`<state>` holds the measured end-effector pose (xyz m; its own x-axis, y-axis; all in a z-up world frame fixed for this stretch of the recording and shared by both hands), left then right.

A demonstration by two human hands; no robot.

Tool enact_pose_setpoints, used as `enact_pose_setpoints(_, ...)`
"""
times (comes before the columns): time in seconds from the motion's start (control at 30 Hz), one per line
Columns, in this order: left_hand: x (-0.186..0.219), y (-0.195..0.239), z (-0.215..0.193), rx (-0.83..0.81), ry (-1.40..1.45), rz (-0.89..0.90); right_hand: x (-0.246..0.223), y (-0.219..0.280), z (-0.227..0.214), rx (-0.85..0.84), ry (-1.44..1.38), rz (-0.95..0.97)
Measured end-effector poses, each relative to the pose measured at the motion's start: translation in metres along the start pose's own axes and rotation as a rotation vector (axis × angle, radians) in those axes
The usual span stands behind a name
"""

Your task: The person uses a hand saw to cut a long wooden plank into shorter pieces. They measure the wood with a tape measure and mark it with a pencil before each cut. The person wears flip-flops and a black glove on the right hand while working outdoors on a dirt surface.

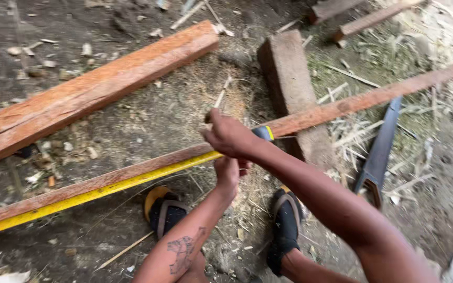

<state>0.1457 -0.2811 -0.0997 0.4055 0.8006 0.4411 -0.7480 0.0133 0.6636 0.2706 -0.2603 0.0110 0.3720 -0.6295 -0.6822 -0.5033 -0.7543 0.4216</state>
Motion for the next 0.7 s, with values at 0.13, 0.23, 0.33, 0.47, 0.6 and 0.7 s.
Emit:
enact_pose_setpoints(0.13,-0.007,-0.009,0.0,0.072,-0.03,0.0,-0.001,-0.023,0.014,-0.024,-0.051,-0.174)
enact_pose_setpoints(0.23,-0.017,-0.007,-0.003,0.058,-0.07,-0.034,0.009,-0.027,0.038,-0.218,-0.317,0.02)
enact_pose_setpoints(0.33,-0.017,-0.009,0.0,0.068,-0.109,-0.066,0.004,-0.027,0.041,-0.186,-0.452,-0.159)
enact_pose_setpoints(0.47,-0.016,-0.009,-0.003,0.082,-0.149,-0.074,0.007,-0.024,0.052,-0.194,-0.578,-0.061)
enact_pose_setpoints(0.6,-0.019,-0.01,-0.005,0.091,-0.15,-0.047,0.012,-0.023,0.063,-0.25,-0.634,0.123)
enact_pose_setpoints(0.7,-0.019,-0.013,-0.004,0.057,-0.14,-0.048,0.009,-0.024,0.058,-0.206,-0.56,0.087)
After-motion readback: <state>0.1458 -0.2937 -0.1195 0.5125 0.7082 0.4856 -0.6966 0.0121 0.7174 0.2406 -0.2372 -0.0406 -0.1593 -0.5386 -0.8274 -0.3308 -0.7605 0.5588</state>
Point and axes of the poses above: each hand's wrist, its own y-axis away from the middle knuckle, its own z-axis out of the palm, x = y × z, the point moved 4 cm from there along -y, towards the middle knuckle, and after that the axes turned 11 degrees about -x, right-handed, at the moved point
